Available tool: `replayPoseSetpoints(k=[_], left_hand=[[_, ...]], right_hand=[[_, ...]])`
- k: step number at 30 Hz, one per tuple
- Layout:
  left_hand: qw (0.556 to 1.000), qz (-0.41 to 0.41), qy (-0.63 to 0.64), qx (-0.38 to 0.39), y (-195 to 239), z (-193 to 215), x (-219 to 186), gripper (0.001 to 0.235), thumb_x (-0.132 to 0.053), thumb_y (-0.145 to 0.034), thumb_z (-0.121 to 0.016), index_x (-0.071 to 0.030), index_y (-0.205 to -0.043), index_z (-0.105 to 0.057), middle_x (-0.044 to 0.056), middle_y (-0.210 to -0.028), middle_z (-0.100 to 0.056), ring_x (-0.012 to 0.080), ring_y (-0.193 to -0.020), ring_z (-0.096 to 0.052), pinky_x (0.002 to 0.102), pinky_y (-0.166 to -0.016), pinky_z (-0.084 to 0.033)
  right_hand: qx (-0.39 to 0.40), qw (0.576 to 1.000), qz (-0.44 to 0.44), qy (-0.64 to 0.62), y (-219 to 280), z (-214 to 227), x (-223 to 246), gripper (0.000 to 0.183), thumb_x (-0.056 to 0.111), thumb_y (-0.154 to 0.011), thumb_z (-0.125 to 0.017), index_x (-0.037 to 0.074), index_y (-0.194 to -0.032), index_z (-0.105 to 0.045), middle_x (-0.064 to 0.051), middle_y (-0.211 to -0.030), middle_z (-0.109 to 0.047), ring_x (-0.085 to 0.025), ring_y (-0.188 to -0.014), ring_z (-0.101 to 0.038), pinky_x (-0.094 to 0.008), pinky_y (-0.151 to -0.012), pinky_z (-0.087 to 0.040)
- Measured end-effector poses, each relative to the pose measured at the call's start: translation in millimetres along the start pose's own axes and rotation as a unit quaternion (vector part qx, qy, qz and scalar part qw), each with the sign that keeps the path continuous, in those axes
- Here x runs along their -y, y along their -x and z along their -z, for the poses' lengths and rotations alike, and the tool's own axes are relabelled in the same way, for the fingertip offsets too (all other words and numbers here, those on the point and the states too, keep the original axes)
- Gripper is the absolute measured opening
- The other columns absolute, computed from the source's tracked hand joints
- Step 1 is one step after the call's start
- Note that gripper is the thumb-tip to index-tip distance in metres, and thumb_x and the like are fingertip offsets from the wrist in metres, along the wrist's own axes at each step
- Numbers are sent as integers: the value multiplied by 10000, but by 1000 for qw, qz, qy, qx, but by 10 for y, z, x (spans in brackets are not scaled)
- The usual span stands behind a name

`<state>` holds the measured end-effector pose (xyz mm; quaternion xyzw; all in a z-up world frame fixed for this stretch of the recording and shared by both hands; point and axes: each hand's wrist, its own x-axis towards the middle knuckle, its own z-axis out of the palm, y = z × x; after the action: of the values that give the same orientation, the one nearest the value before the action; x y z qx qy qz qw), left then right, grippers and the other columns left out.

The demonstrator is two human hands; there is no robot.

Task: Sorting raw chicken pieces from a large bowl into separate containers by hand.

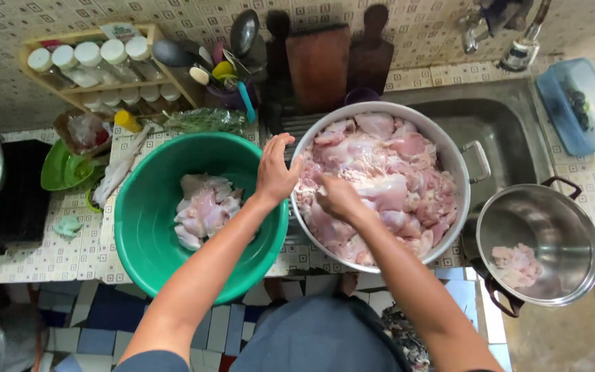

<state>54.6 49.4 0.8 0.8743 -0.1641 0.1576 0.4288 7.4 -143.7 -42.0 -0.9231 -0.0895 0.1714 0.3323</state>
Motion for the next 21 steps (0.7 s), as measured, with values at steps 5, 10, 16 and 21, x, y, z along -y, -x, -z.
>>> replayPoseSetpoints(k=[5,10,16,21], left_hand=[[999,1,35,-11,83,366,-80,386,-98,-782,-696,-33,-1149,-599,213,-1175,-613,411,-1155,-562,486,-1035,-410],[981,122,149,20,311,501,-123,302,-105,-834,-582,-115,-1133,-625,130,-1042,-699,334,-1037,-659,429,-867,-532],[947,-18,187,262,361,147,-433,585,-131,-733,-719,-83,-1275,-503,230,-1212,-614,455,-1161,-577,538,-1002,-467],[854,27,389,345,548,-700,-632,335,-233,-832,-739,-150,-1140,-637,112,-1194,-666,301,-1174,-581,448,-986,-485]], right_hand=[[4,995,96,2,-539,-470,-72,269,206,-805,-699,65,-1032,-663,-233,-966,-699,-450,-1013,-648,-536,-903,-513],[-105,967,38,-228,-19,-141,-175,192,250,-957,-618,86,-1008,-705,-130,-732,-667,-247,-677,-652,-417,-647,-527],[-148,862,7,-485,706,748,446,126,58,-987,-557,-33,-1043,-624,-150,-834,-636,-200,-630,-649,-343,-577,-579],[-199,798,28,-568,973,991,291,127,76,-1013,-495,0,-1075,-575,-98,-767,-572,-148,-622,-626,-297,-502,-568]])
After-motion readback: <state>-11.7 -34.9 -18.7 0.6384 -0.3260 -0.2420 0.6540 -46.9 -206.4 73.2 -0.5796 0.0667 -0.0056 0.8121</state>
